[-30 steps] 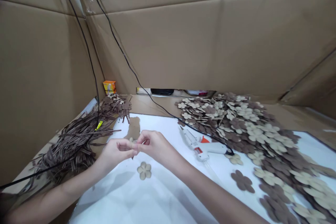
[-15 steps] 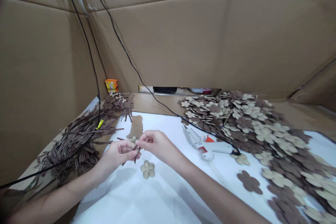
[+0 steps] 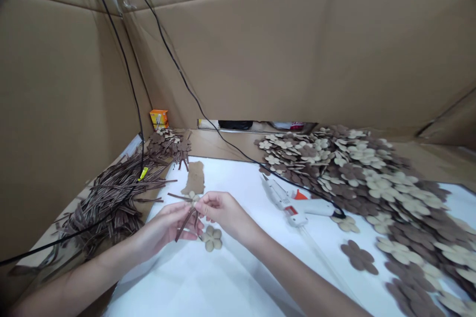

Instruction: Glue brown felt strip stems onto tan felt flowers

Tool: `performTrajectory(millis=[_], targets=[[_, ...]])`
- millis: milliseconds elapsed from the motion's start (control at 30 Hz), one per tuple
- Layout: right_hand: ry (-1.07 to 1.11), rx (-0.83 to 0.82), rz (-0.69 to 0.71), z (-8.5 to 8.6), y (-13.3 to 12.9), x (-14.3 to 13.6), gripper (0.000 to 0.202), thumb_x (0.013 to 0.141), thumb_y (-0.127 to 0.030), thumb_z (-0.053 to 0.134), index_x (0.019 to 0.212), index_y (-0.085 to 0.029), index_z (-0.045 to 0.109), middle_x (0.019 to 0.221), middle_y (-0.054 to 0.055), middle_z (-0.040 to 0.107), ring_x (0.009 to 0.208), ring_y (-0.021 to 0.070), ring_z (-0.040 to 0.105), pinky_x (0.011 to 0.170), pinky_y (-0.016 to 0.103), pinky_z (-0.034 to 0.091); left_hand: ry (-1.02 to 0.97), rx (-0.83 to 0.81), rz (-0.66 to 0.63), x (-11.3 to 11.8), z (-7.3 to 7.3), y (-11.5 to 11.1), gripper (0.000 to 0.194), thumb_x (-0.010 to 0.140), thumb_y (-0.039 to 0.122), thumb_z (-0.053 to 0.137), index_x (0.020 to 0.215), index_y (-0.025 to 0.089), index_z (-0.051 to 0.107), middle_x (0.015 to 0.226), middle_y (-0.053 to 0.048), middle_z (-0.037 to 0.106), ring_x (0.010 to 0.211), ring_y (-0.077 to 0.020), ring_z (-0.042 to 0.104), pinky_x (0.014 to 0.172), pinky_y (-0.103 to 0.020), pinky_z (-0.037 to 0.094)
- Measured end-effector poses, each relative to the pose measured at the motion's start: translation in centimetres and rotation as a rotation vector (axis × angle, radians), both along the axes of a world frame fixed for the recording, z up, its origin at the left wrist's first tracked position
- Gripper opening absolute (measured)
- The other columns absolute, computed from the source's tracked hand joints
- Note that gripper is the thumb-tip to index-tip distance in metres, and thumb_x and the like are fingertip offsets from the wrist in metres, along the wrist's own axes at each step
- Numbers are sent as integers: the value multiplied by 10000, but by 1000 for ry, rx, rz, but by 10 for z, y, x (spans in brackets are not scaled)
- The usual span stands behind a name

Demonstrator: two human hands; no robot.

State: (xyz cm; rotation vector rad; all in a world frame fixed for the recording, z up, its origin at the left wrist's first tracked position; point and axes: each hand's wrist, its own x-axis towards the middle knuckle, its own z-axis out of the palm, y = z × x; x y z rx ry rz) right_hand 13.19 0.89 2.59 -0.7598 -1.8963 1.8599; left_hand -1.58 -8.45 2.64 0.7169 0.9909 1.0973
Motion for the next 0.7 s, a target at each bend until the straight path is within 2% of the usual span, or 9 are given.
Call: performTrajectory(millis=[100, 167, 333, 433, 533, 600, 700], targets=[[15, 2, -3, 4, -4, -1, 342, 744, -477, 595, 689, -142, 558, 588, -25, 550, 543, 85, 481, 522, 214, 349, 17, -8, -80, 0, -2, 0, 324, 723, 395, 653, 898, 125, 617, 804, -90, 654, 727, -162, 617, 743, -301, 447], [19, -10, 13, 6, -7, -1, 358, 747, -501, 578, 679, -152, 539, 568, -23, 563, 534, 99, 514, 517, 224, 361, 26, 7, -87, 0, -2, 1, 304, 698, 372, 684, 859, 120, 632, 787, -78, 642, 716, -150, 605, 754, -296, 441], [25, -52, 15, 5, -11, -4, 366, 758, -516, 557, 701, -155, 528, 586, 2, 601, 542, 119, 560, 500, 230, 363, 118, 60, 33, 1, -3, 3, 309, 657, 388, 713, 771, 107, 652, 701, -54, 619, 646, -128, 566, 685, -263, 438], [43, -4, -2, 4, -13, -2, 332, 784, -485, 538, 723, -159, 545, 629, 11, 609, 595, 125, 568, 521, 229, 373, 226, 96, 112, 2, -2, 4, 321, 626, 416, 725, 654, 107, 642, 608, -35, 603, 568, -112, 529, 596, -228, 413], [-16, 104, -38, 7, -18, 3, 268, 823, -428, 487, 848, -178, 578, 685, 11, 615, 634, 133, 559, 566, 244, 396, 302, 113, 152, 2, -1, 5, 332, 629, 436, 711, 600, 114, 631, 561, -22, 589, 509, -97, 489, 518, -210, 374], [-103, 266, -72, 12, -22, 6, 223, 798, -347, 529, 959, -206, 593, 744, 10, 622, 664, 139, 543, 611, 258, 407, 333, 119, 165, 1, -2, 5, 344, 625, 447, 707, 587, 114, 628, 533, -11, 575, 475, -86, 459, 476, -200, 340], [-170, 470, -58, 20, -25, 5, 204, 725, -214, 588, 924, -233, 628, 785, 5, 633, 714, 147, 530, 665, 263, 407, 364, 137, 170, 1, -6, 4, 337, 607, 435, 722, 574, 114, 622, 521, -4, 573, 475, -88, 464, 471, -199, 341]])
